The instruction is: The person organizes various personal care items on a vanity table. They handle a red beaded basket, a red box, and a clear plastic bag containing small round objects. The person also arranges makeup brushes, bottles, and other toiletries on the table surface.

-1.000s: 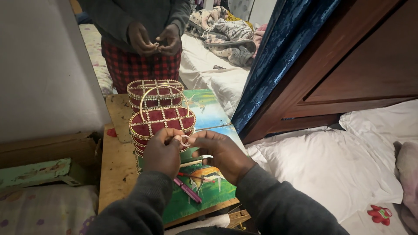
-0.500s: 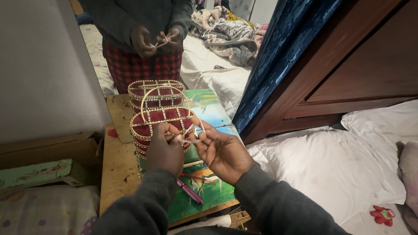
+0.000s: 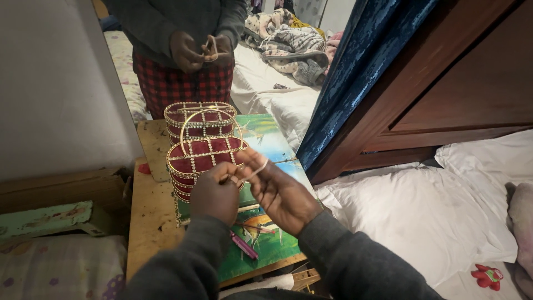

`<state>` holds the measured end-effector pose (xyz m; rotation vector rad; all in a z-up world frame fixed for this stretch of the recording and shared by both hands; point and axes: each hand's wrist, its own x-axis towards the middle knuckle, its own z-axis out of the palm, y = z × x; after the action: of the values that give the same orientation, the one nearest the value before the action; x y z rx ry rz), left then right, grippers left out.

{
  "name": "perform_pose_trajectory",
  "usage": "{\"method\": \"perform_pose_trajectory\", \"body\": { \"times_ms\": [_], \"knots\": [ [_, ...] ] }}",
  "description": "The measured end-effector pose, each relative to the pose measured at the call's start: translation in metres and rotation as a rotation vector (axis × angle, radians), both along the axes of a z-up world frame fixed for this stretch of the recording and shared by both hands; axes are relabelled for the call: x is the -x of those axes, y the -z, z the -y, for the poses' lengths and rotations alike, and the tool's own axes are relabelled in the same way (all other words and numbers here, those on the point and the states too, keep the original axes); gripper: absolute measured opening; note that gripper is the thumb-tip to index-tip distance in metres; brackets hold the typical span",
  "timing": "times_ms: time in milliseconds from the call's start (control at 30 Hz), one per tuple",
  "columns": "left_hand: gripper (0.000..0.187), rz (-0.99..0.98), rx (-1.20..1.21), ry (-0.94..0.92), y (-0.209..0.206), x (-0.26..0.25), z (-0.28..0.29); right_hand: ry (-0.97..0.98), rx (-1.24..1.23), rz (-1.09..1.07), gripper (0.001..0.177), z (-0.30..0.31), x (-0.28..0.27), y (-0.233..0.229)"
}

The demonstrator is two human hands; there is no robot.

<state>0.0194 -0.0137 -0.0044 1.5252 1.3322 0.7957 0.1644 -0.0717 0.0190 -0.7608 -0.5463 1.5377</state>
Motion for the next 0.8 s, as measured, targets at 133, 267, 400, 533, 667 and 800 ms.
{"method": "perform_pose_trajectory", "body": {
  "times_ms": [133,267,400,533,667,800],
  "knots": [
    [0.013,-0.025,-0.362,0.061,-0.017,-0.002,0.014,0.246,0.073,-0.18,0.06,-0.015,-0.007,-0.001],
    [0.014,0.089,-0.546,0.139,-0.029,-0.003,0.026,0.125,-0.01,-0.37,0.077,-0.016,-0.012,-0.006],
    [0.008,0.172,-0.603,0.236,-0.033,-0.007,0.028,0.146,0.101,-0.198,0.102,-0.015,-0.011,-0.013],
    [0.009,0.207,-0.454,0.356,-0.038,-0.016,0.045,0.153,0.109,0.209,0.115,-0.017,-0.022,0.003],
    [0.013,0.265,-0.449,0.481,-0.044,-0.017,0.053,0.32,-0.06,0.564,0.107,-0.029,-0.043,0.044],
    [0.019,0.275,-0.421,0.587,-0.048,-0.017,0.064,0.532,0.219,0.438,0.096,-0.051,-0.059,0.05]
  ]
}}
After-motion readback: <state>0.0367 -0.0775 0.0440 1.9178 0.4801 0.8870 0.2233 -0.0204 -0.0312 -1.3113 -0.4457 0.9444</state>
